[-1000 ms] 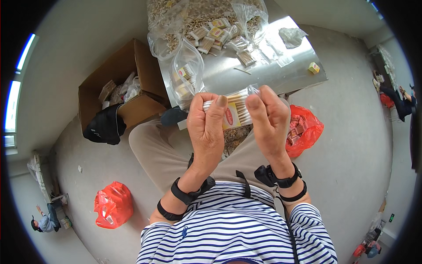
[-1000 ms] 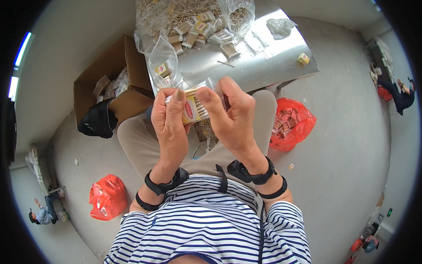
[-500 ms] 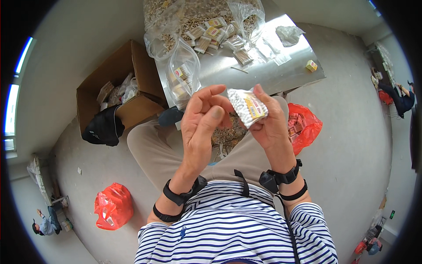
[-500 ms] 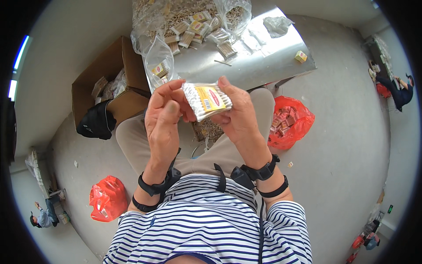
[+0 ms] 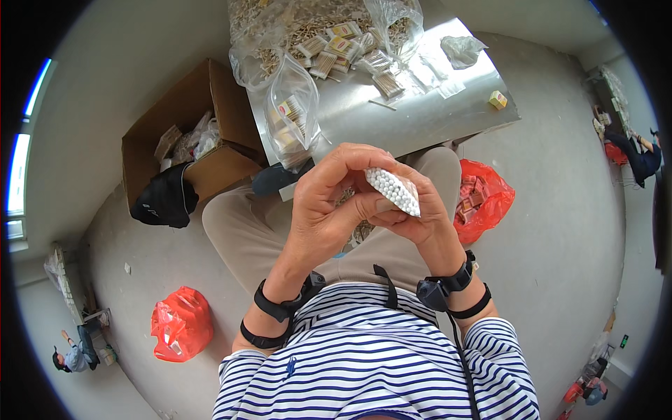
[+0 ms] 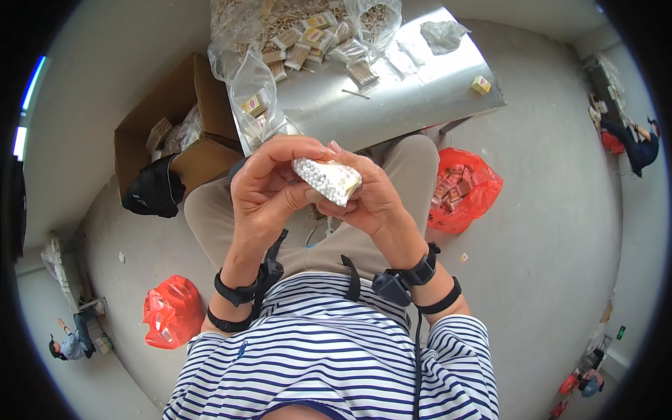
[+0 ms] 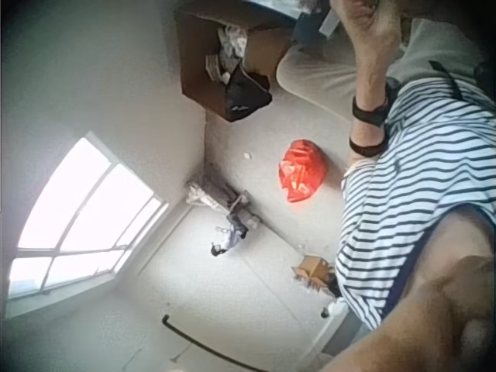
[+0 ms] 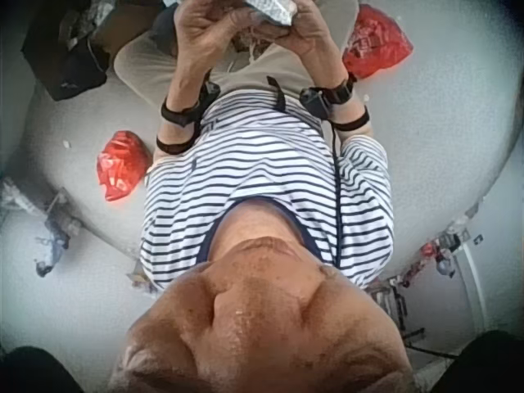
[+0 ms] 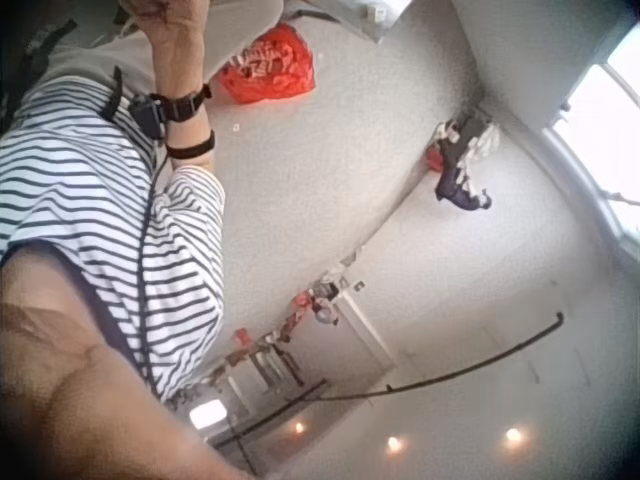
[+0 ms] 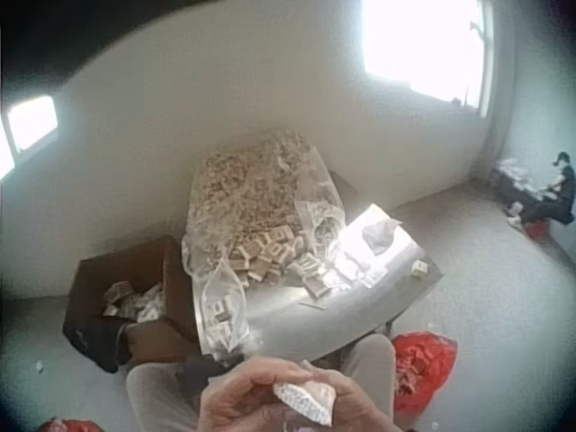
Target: Packing small boxes of cotton swabs into plastic bags.
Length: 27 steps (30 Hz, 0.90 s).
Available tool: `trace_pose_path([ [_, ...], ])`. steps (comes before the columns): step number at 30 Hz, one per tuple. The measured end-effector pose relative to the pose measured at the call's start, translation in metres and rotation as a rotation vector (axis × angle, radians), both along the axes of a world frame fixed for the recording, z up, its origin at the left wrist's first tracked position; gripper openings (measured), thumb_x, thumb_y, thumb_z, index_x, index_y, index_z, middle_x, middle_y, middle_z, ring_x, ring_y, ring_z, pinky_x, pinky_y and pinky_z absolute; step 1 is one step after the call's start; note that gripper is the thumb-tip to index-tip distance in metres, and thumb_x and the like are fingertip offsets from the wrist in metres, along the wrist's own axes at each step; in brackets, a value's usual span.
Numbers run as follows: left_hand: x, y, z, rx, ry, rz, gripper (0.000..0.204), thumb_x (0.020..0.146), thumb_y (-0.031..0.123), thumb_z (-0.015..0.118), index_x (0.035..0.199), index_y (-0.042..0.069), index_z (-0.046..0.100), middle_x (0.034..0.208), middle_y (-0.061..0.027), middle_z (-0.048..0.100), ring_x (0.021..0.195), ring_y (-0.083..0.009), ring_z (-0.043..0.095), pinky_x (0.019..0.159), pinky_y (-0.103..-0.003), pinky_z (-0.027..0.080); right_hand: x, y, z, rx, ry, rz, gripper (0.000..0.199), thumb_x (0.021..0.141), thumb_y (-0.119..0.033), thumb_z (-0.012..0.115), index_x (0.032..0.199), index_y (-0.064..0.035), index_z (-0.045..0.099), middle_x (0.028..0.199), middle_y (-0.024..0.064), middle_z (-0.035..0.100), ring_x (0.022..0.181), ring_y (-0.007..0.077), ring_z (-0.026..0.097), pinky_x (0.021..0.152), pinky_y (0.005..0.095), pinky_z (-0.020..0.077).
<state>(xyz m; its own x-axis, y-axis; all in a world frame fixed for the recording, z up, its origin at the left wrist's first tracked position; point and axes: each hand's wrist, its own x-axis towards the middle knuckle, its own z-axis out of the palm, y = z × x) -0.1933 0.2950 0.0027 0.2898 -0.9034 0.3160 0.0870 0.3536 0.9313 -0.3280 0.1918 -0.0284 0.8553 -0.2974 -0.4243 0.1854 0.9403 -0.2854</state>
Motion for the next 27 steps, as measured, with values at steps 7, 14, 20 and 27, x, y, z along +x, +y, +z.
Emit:
trace_pose_path([
  [7,-0.001,0.0,0.007,-0.068,-0.002,-0.012,0.036,0.082,-0.007,0.073,0.117,0.0,0.067,0.119,-0.0096,0.065,0.11,-0.0173,0.063,0.093,-0.029,0.051,-0.001,-0.001,0.01,-0.076,0.081,-0.051,0.029,0.1,-0.034,0.063,0.102,-0.0048,0.062,0.084,0.0053,0.069,0.065,0.0122,0.066,0.045,0.0255,0.0449],
  [14,0.002,0.005,0.008,-0.044,0.185,-0.124,0.029,0.085,-0.004,0.069,0.114,-0.006,0.066,0.121,-0.0164,0.064,0.11,-0.0188,0.062,0.093,-0.031,0.051,-0.007,-0.012,0.004,-0.209,0.108,-0.054,0.03,0.097,-0.033,0.067,0.099,-0.003,0.064,0.082,0.0037,0.068,0.06,0.0096,0.063,0.045,0.0241,0.044],
  [20,0.024,0.018,0.01,0.086,0.008,-0.009,0.034,0.083,0.004,0.072,0.116,-0.002,0.068,0.123,-0.0128,0.065,0.105,-0.0153,0.062,0.088,-0.03,0.05,-0.016,-0.023,0.036,-1.171,0.34,-0.035,0.035,0.099,-0.025,0.064,0.071,-0.0044,0.06,0.059,0.002,0.057,0.05,0.0142,0.053,0.047,0.0301,0.038],
  [27,0.03,0.009,0.015,0.265,-0.181,-0.173,0.037,0.084,0.009,0.078,0.117,-0.003,0.068,0.108,-0.0061,0.069,0.09,-0.0105,0.059,0.083,-0.028,0.049,-0.01,-0.033,0.055,-2.27,0.071,-0.121,0.04,0.087,-0.028,0.076,0.064,-0.0058,0.051,0.055,0.0099,0.045,0.048,0.0292,0.046,0.046,0.0384,0.0365],
])
